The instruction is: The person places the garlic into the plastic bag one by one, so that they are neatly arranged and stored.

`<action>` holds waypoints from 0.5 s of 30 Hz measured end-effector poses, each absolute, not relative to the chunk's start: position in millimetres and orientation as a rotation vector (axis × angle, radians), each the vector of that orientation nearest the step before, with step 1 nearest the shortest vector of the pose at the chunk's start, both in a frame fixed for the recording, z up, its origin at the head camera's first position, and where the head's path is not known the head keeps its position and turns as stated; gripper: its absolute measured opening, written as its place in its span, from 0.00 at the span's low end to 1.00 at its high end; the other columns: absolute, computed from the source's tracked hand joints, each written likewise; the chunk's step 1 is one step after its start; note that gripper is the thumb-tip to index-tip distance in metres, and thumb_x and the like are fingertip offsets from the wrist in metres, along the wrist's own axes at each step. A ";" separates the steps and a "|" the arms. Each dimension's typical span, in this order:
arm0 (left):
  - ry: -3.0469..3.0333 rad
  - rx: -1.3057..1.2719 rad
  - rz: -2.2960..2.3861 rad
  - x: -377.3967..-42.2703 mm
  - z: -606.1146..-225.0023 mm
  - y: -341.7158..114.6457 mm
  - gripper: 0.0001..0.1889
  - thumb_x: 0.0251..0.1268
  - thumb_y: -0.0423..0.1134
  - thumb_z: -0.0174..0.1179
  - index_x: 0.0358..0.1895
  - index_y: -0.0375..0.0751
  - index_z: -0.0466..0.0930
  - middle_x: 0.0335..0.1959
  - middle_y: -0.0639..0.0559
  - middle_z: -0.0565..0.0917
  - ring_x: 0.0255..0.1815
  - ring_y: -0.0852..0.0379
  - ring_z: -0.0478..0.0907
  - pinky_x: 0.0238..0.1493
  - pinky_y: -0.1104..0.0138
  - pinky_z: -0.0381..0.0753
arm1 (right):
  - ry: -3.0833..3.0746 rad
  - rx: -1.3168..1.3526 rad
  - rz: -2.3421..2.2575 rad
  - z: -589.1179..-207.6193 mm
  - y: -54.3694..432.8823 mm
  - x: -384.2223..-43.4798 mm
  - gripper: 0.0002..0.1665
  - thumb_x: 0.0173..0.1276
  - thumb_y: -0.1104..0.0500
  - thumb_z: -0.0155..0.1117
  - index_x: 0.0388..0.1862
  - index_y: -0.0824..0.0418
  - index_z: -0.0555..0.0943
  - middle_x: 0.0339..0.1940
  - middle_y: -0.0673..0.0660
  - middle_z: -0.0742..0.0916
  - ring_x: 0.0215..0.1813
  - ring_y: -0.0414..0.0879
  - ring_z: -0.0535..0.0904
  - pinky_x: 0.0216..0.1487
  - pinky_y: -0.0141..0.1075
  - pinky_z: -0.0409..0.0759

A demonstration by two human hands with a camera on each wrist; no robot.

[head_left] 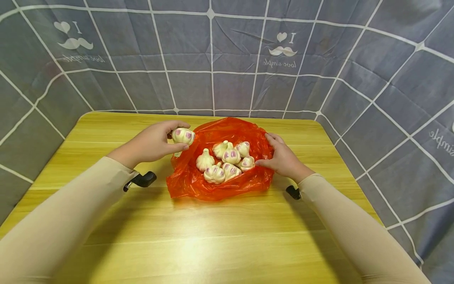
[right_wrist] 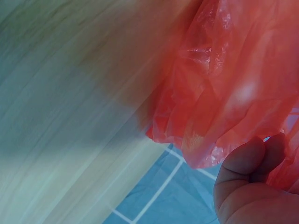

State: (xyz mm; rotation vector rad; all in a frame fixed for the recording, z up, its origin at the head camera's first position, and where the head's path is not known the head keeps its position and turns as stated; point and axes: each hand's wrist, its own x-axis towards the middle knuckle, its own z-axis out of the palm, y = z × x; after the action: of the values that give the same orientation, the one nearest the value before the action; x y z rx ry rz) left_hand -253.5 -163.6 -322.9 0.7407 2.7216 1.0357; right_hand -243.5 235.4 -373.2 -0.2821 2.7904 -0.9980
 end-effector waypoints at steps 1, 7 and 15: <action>2.717 0.757 1.030 -254.4 -321.8 -159.0 0.31 0.70 0.46 0.70 0.73 0.43 0.74 0.55 0.45 0.85 0.39 0.51 0.79 0.43 0.61 0.81 | 2.792 -0.284 -0.997 -372.9 235.5 -243.4 0.66 0.62 0.53 0.83 0.87 0.65 0.50 0.86 0.64 0.57 0.82 0.66 0.63 0.79 0.57 0.69; 2.702 0.818 0.986 -261.6 -320.2 -133.1 0.31 0.68 0.45 0.72 0.72 0.43 0.75 0.53 0.48 0.86 0.43 0.51 0.80 0.51 0.57 0.83 | 2.804 -0.291 -0.979 -372.7 235.3 -243.1 0.66 0.62 0.52 0.82 0.87 0.65 0.51 0.86 0.65 0.58 0.82 0.67 0.63 0.80 0.58 0.67; 2.677 0.902 0.879 -269.0 -327.6 -104.1 0.30 0.68 0.49 0.71 0.69 0.43 0.77 0.61 0.46 0.84 0.58 0.48 0.81 0.68 0.51 0.80 | 2.804 -0.277 -0.982 -370.9 234.9 -242.5 0.66 0.61 0.52 0.83 0.87 0.64 0.51 0.86 0.64 0.57 0.82 0.66 0.63 0.79 0.57 0.69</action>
State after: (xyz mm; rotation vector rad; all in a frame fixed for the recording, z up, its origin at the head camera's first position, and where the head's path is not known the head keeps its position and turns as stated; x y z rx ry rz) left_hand -269.0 -104.1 -327.6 0.9025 2.6768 0.8793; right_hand -242.5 234.9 -370.9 -0.2773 2.8036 -0.9816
